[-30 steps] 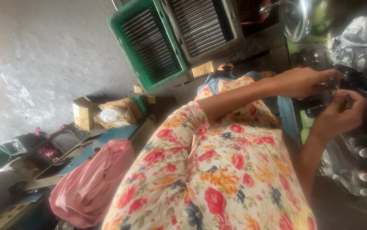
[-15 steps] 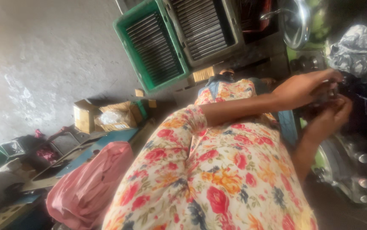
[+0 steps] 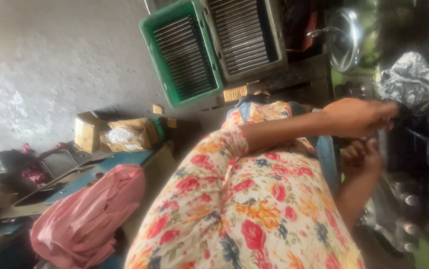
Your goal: The person operates a metal lathe, repeatedly loading cylindrical metal rods into the chuck, tightening the chuck, running the lathe to machine the rods, and then removing the finished rods into a green bin. The person uses a chuck key to secure and release the workpieces and handles the rods by hand during loading and unloading.
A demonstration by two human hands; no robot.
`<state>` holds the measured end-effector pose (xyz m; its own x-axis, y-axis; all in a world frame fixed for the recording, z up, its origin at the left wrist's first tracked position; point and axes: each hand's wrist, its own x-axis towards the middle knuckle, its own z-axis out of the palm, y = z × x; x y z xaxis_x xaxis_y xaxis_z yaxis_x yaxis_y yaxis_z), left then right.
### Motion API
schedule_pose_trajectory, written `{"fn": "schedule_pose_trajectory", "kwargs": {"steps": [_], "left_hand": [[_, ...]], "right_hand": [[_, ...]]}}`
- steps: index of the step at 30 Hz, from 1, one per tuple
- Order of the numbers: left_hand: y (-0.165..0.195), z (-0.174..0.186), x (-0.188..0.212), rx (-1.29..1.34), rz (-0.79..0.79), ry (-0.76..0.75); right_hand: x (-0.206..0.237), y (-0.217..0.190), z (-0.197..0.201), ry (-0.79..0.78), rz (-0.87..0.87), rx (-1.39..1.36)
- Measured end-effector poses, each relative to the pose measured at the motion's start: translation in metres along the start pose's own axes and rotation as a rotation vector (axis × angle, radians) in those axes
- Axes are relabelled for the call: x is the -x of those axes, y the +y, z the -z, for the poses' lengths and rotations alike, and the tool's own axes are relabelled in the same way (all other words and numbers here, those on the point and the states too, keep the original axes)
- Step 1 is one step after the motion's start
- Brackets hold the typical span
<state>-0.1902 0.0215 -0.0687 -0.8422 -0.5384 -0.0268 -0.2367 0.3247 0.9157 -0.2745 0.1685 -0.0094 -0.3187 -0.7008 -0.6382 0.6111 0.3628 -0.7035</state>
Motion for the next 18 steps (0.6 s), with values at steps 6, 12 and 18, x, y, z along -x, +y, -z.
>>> {"fn": "schedule_pose_trajectory", "kwargs": {"steps": [6, 12, 18], "left_hand": [[-0.010, -0.005, -0.008, 0.328, 0.190, 0.249], [-0.010, -0.020, -0.011, 0.442, 0.237, 0.159], [0.007, -0.010, 0.002, 0.653, 0.222, -0.045]], "right_hand": [[-0.047, 0.008, 0.034, 0.260, 1.109, 1.009], [-0.027, -0.007, 0.028, 0.256, 1.034, 1.201], [-0.025, -0.013, 0.070, 0.210, 1.217, 1.544]]}}
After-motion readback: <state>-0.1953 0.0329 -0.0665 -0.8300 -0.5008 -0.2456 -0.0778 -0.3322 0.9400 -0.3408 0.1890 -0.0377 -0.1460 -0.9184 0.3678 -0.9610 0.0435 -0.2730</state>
